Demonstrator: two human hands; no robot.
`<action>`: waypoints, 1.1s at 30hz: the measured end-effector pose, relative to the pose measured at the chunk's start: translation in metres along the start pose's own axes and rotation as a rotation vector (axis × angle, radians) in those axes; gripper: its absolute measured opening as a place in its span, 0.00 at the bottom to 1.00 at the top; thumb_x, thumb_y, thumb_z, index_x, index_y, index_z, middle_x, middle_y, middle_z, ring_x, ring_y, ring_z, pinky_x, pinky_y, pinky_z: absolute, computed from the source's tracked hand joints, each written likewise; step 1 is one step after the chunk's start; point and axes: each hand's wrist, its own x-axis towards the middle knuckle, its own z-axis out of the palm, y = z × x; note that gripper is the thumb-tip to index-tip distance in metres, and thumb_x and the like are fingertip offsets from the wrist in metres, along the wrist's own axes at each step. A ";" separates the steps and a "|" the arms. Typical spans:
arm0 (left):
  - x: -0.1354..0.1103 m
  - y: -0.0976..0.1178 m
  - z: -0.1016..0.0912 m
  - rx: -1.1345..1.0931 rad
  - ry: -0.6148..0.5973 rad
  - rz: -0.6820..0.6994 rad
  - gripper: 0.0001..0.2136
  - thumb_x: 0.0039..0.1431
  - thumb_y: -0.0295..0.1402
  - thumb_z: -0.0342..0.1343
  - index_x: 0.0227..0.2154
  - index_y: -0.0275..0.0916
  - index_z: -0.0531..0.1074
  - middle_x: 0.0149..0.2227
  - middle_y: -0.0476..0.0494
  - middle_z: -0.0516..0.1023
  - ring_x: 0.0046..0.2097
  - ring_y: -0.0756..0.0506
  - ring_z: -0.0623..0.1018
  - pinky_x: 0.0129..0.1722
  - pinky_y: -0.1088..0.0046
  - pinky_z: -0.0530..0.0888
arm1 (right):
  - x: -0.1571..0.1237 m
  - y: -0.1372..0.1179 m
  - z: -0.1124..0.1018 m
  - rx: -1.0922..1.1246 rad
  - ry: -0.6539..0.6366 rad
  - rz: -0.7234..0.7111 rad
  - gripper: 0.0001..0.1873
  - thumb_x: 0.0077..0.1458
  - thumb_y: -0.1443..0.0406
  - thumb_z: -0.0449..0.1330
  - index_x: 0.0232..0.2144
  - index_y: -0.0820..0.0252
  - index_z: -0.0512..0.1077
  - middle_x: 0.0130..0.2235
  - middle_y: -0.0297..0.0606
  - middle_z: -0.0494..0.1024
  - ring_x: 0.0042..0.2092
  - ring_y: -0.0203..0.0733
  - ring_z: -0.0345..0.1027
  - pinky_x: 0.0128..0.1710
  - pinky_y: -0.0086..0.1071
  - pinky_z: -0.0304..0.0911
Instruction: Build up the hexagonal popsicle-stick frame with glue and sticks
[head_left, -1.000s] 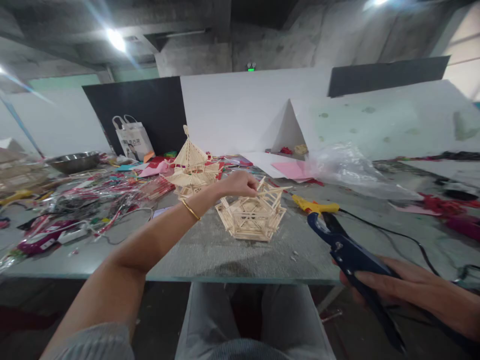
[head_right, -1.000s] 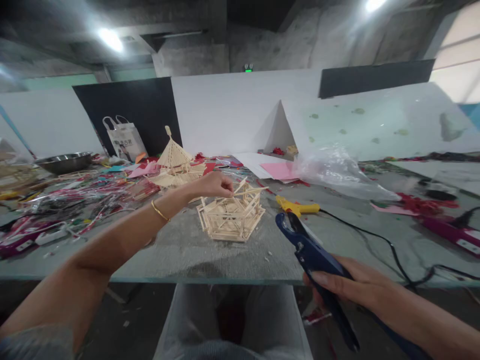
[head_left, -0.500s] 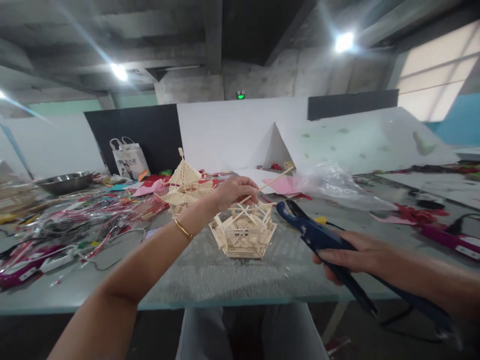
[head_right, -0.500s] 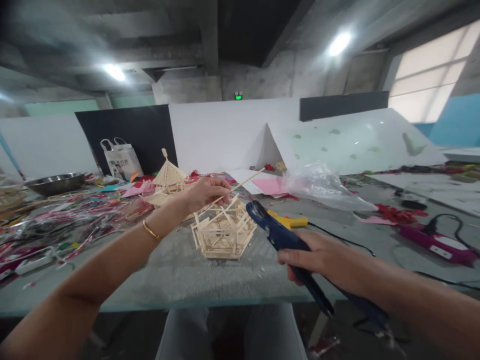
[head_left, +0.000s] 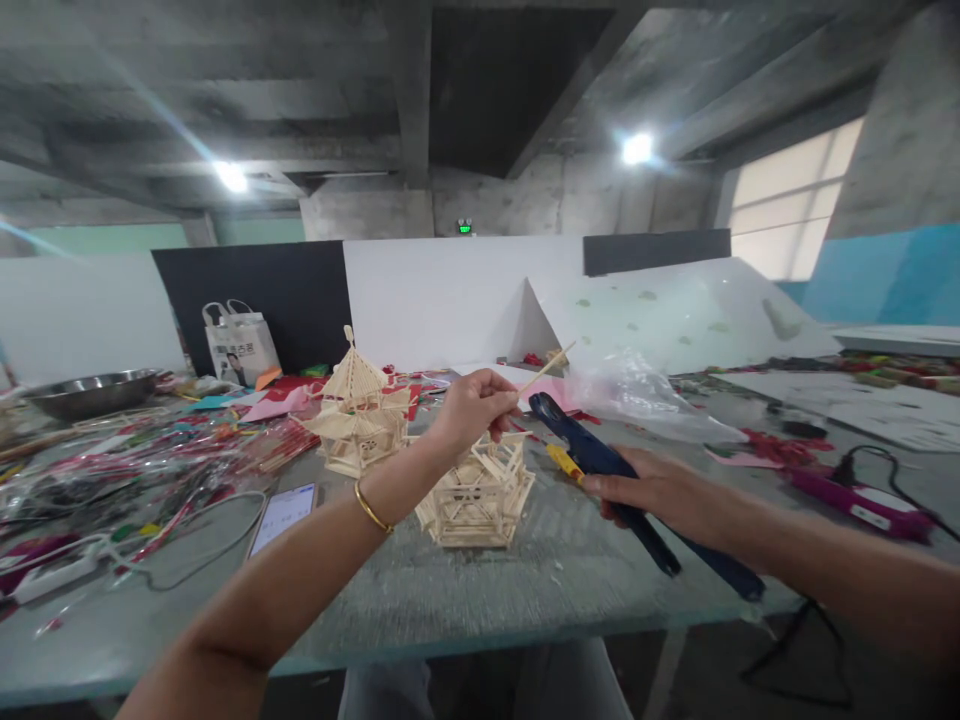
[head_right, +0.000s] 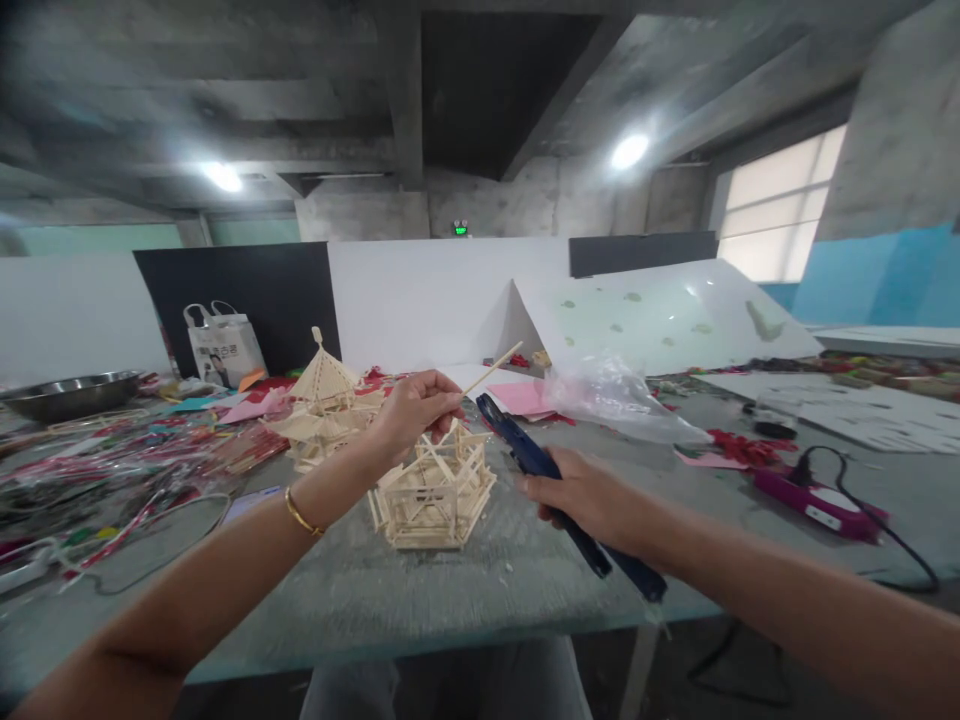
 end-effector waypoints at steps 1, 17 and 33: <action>0.000 0.000 0.002 0.012 0.009 0.025 0.04 0.52 0.23 0.54 0.25 0.36 0.66 0.19 0.54 0.73 0.16 0.56 0.66 0.14 0.82 0.64 | 0.002 -0.002 0.000 -0.026 0.034 -0.016 0.27 0.44 0.43 0.52 0.33 0.60 0.62 0.28 0.40 0.73 0.30 0.42 0.67 0.30 0.33 0.60; 0.004 -0.014 0.005 0.211 0.115 0.253 0.04 0.47 0.27 0.55 0.27 0.38 0.67 0.17 0.57 0.71 0.17 0.53 0.71 0.15 0.81 0.67 | 0.000 -0.044 0.000 -0.074 0.003 -0.045 0.13 0.50 0.55 0.51 0.31 0.60 0.62 0.25 0.36 0.71 0.26 0.38 0.65 0.26 0.30 0.58; 0.015 -0.011 0.002 0.244 0.129 0.251 0.05 0.49 0.23 0.53 0.28 0.39 0.64 0.18 0.58 0.70 0.18 0.53 0.74 0.17 0.82 0.69 | 0.011 -0.054 -0.008 -0.185 0.035 -0.024 0.11 0.59 0.64 0.51 0.25 0.61 0.63 0.19 0.33 0.67 0.20 0.33 0.59 0.20 0.25 0.52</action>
